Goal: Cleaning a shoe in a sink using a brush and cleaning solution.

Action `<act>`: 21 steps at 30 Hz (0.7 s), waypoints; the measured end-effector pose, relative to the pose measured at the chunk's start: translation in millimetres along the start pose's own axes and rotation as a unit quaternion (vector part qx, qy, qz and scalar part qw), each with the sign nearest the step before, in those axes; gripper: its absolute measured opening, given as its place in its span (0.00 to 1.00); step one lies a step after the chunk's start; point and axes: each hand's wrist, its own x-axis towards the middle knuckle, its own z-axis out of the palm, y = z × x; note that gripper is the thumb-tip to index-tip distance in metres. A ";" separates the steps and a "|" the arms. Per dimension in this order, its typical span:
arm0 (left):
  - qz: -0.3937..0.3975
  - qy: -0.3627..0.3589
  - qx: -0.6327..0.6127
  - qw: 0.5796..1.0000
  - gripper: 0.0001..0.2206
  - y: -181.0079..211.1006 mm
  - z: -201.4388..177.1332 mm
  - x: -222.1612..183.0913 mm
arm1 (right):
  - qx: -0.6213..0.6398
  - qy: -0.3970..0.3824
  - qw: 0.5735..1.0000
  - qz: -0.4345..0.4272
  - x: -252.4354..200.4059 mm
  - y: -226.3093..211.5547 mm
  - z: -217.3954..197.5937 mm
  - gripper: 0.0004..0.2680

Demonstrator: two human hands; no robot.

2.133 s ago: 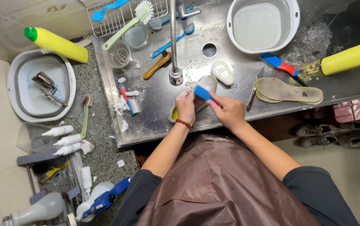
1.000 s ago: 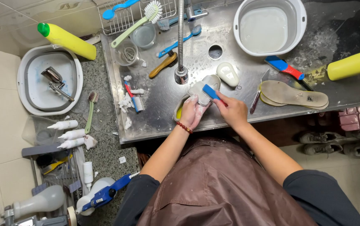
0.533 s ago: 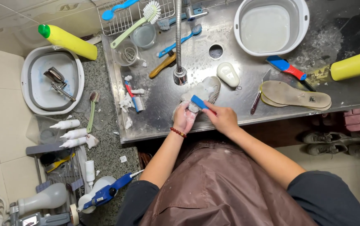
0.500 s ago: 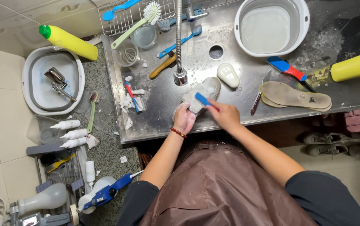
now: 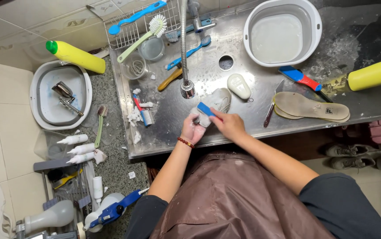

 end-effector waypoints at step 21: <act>-0.035 0.039 0.021 0.998 0.31 5.4 56.6 9.7 | 0.029 -0.028 0.999 -0.007 -7.6 13.1 12.1 0.15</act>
